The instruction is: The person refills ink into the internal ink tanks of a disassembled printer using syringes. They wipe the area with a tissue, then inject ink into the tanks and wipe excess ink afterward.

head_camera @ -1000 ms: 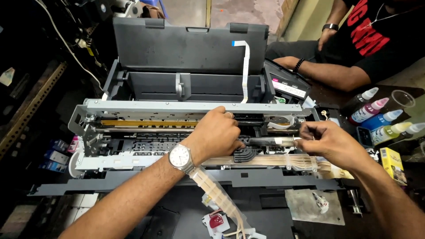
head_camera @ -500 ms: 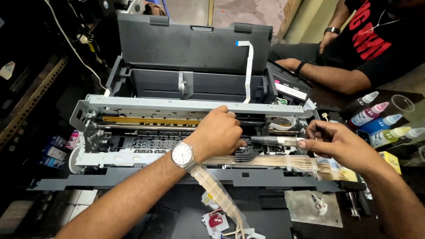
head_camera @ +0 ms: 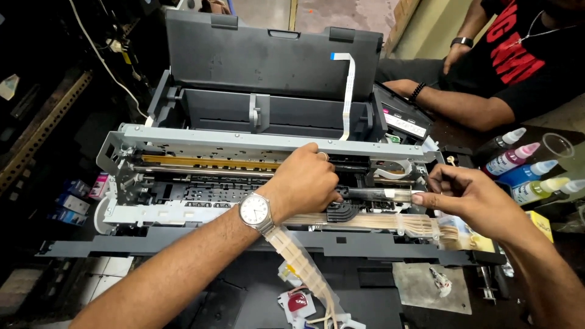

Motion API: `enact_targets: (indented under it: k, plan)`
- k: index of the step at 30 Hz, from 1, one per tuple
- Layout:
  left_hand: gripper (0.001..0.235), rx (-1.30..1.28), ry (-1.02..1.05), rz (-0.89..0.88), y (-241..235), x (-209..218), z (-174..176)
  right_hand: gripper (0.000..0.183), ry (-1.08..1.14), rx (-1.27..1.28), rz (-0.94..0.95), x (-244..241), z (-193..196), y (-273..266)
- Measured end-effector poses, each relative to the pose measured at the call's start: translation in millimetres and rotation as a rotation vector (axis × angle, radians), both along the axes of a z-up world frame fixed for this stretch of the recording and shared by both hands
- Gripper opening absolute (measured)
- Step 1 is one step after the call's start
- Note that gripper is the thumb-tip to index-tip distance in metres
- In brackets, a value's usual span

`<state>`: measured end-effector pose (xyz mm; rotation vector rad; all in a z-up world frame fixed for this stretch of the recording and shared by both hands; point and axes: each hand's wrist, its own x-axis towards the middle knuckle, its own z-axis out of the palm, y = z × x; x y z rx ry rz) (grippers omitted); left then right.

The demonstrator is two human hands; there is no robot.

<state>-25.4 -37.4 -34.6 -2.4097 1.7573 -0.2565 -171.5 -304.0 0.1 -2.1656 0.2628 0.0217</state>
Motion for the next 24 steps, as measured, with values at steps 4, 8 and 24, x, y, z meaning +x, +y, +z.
enact_targets:
  k: [4, 8, 24]
  plan:
    - [0.051, 0.016, -0.002, 0.009, 0.0, 0.2, -0.1, 0.047, 0.020, 0.034, -0.011, -0.3, 6.3, 5.4]
    - [0.051, -0.037, -0.010, -0.009, 1.3, 0.2, -2.3, 0.052, 0.067, 0.006, -0.048, -2.0, 11.2, 9.5]
    - [0.051, -0.049, -0.014, -0.008, -0.2, 1.6, -6.4, 0.059, 0.070, -0.058, -0.133, -5.4, 21.5, 24.0]
